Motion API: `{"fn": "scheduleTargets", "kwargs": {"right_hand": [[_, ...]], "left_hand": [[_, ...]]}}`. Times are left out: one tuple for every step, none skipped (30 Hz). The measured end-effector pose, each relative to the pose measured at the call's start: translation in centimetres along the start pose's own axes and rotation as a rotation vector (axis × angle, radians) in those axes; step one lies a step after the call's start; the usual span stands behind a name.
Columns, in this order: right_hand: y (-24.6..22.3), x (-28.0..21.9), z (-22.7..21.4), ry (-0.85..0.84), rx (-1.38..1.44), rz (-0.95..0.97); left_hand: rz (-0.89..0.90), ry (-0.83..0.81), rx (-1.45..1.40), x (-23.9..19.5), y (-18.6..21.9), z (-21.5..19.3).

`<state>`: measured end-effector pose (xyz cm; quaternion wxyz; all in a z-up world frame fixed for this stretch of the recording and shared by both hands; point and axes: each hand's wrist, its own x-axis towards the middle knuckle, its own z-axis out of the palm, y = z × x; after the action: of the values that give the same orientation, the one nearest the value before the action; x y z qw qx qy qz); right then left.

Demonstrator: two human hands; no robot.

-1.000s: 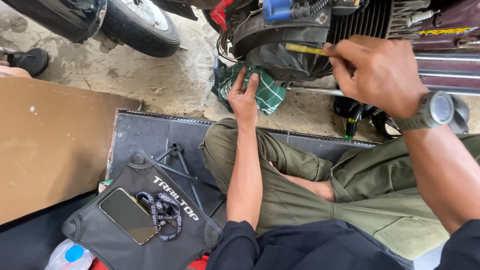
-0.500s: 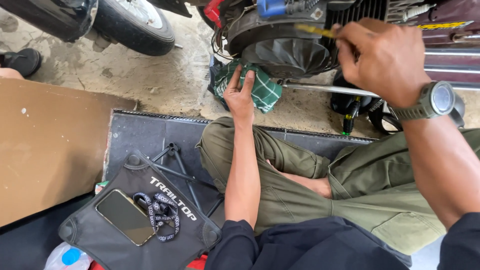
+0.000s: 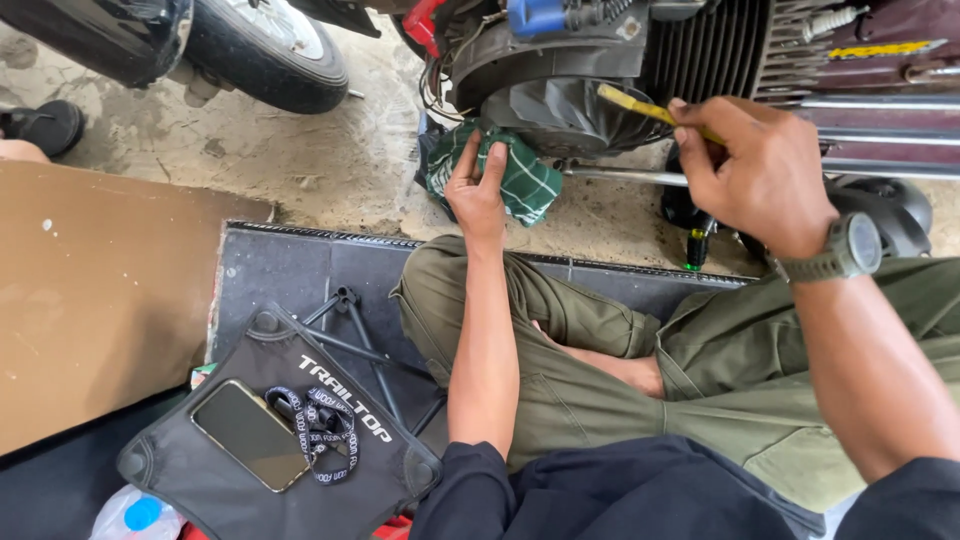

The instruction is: The person sits on the floor and cleans the engine area of a motorcycle using a green checkered cloth and a yellow-handled tool. They wipe various parts of the engine casing and fins while holding the cloth in one hand and the tool in the other.

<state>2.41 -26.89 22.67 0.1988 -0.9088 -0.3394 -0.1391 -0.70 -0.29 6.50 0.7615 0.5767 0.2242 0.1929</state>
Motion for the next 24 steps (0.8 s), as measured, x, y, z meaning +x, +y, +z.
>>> {"fn": "scheduleTargets", "kwargs": {"right_hand": [[-0.6,-0.3,0.1,-0.006,-0.054,0.034],[-1.0,-0.2,-0.1,-0.009,-0.049,0.039],[-1.1,0.0,-0.3,0.049,0.02,0.042],[-1.3,0.2,-0.6,0.106,0.088,0.045],[-1.1,0.0,0.0,0.104,0.088,0.047],[-0.8,-0.3,0.7,0.071,0.097,0.068],[-0.5,-0.5,1.2,0.041,0.102,0.09],[-0.9,-1.5,0.7,0.043,0.097,0.093],[-1.3,-2.2,0.3,-0.001,0.067,0.142],[-1.6,-2.9,0.0,-0.045,0.038,0.191],[-1.5,-2.8,0.3,-0.045,0.039,0.192],[-1.2,-2.8,0.7,0.01,0.11,0.209],[-1.1,-3.1,1.0,0.063,0.184,0.235],[-1.2,-2.5,1.4,0.062,0.187,0.245],[-1.3,-1.9,1.8,0.089,0.161,0.223],[-1.4,-1.1,2.2,0.116,0.136,0.202],[-1.9,-1.7,2.0,0.121,0.134,0.206],[-2.6,-2.3,1.8,0.1,0.099,0.228],[-2.8,-2.4,1.5,0.08,0.062,0.236],[-2.3,-2.4,1.3,0.086,0.059,0.225],[-2.0,-2.9,1.0,0.088,0.028,0.236],[-1.6,-3.6,0.8,0.09,-0.002,0.246],[-1.7,-3.0,0.9,0.082,0.0,0.258],[-1.8,-2.3,1.0,0.123,0.033,0.23]], "left_hand": [[-0.003,0.005,-0.013,-0.1,-0.2,-0.1],[-0.007,0.005,-0.007,-0.3,-0.1,-0.3],[-0.019,0.008,-0.024,-0.2,0.0,-0.2],[-0.032,0.012,-0.041,-0.1,0.1,-0.1],[-0.035,0.012,-0.041,-0.1,0.1,-0.2],[-0.029,0.017,-0.014,-0.1,0.2,-0.3],[-0.021,0.016,0.009,0.1,0.2,-0.1],[-0.022,0.011,0.006,0.0,0.3,0.0],[-0.026,0.015,0.011,0.0,0.4,0.0],[-0.029,0.019,0.017,-0.1,0.6,-0.1],[-0.029,0.019,0.018,0.1,0.4,-0.1],[-0.028,0.024,0.011,0.3,0.2,-0.1],[-0.033,0.025,0.011,0.1,0.0,-0.2],[-0.039,0.02,0.018,0.0,-0.1,-0.2],[-0.029,0.033,0.012,0.0,-0.1,-0.1],[-0.02,0.046,0.006,0.1,-0.1,0.0],[-0.018,0.04,0.007,-0.1,0.2,-0.1],[-0.037,0.02,0.018,-0.3,0.6,-0.2],[-0.049,0.009,0.02,-0.3,1.0,-0.1],[-0.038,0.011,0.013,0.3,0.8,0.1],[-0.039,0.022,0.013,0.3,0.3,-0.1],[-0.04,0.034,0.013,0.2,-0.2,-0.2],[-0.052,0.03,0.02,0.1,-0.3,-0.2],[-0.058,0.047,0.0,-0.1,-0.4,-0.1]]}}
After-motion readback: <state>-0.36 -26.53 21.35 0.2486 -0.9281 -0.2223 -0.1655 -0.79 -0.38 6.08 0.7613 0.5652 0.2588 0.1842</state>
